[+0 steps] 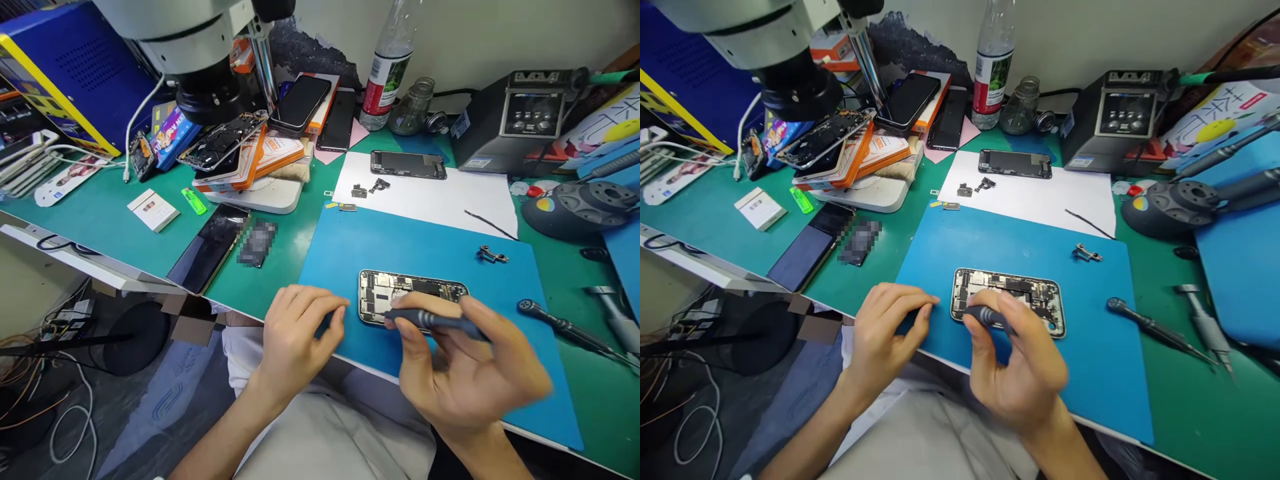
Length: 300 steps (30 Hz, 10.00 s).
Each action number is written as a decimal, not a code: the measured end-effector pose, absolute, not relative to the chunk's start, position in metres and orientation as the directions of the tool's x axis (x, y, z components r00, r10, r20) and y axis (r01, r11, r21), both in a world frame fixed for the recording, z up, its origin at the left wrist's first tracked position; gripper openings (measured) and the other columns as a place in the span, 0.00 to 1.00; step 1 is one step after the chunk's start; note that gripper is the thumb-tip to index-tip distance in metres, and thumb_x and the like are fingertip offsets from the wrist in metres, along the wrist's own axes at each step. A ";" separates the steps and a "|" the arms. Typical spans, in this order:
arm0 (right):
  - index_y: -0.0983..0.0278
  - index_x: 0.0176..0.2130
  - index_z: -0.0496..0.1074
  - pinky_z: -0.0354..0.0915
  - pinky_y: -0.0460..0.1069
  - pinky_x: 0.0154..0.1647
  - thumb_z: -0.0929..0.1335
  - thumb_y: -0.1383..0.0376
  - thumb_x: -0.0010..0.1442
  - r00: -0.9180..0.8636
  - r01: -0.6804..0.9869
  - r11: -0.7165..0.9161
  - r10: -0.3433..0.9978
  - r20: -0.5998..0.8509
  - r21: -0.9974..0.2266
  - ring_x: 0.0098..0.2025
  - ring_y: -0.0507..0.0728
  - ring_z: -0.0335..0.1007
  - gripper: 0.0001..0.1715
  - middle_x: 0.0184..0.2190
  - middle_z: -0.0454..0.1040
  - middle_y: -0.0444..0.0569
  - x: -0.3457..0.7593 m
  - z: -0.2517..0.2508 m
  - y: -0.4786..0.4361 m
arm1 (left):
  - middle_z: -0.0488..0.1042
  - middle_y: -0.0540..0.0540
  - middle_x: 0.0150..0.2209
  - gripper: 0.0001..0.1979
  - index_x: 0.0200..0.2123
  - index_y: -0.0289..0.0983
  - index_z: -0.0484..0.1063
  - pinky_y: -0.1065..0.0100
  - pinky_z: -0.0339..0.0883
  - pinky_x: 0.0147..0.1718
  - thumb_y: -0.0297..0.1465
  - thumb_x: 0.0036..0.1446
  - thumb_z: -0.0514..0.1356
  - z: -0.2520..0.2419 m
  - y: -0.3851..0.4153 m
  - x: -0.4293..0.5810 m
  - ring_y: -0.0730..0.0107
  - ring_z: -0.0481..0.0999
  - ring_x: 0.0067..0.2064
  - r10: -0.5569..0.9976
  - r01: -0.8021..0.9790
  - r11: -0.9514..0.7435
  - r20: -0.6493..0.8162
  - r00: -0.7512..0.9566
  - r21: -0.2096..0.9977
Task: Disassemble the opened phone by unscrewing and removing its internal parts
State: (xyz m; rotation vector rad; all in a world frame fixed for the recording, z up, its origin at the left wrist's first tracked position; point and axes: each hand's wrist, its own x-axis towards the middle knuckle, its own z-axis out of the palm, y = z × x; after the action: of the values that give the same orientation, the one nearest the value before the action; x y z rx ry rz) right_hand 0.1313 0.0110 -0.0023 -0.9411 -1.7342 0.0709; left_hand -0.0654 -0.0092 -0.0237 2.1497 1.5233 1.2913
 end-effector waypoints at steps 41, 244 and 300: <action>0.56 0.72 0.72 0.83 0.58 0.45 0.75 0.78 0.64 -0.244 0.571 0.750 0.543 0.803 -0.334 0.49 0.64 0.87 0.43 0.56 0.86 0.50 0.133 -0.012 0.019 | 0.86 0.47 0.49 0.07 0.49 0.42 0.82 0.56 0.66 0.45 0.29 0.76 0.63 -0.026 -0.007 -0.064 0.59 0.77 0.46 0.880 0.794 -0.351 0.464 0.099 0.496; 0.71 0.63 0.77 0.72 0.56 0.47 0.70 0.69 0.74 -0.335 0.882 0.456 0.783 0.524 -0.117 0.43 0.60 0.80 0.21 0.42 0.85 0.55 0.179 -0.004 0.012 | 0.79 0.43 0.47 0.21 0.72 0.43 0.69 0.60 0.64 0.36 0.32 0.81 0.53 -0.022 0.031 -0.021 0.62 0.77 0.39 0.873 0.746 -0.475 0.145 0.465 0.468; 0.62 0.48 0.80 0.72 0.47 0.45 0.71 0.70 0.75 -0.111 0.850 0.313 0.892 0.438 -0.423 0.36 0.50 0.81 0.06 0.39 0.86 0.44 0.175 -0.004 0.028 | 0.79 0.44 0.46 0.26 0.77 0.45 0.63 0.60 0.59 0.35 0.29 0.80 0.53 -0.017 0.039 -0.021 0.63 0.73 0.36 0.856 0.741 -0.501 0.130 0.500 0.447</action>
State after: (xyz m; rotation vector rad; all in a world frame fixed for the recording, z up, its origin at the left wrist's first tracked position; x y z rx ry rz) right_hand 0.1752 0.0284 -0.0045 -1.5378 -1.9572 0.0853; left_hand -0.0214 0.0386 -0.0166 2.4149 1.3363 0.4839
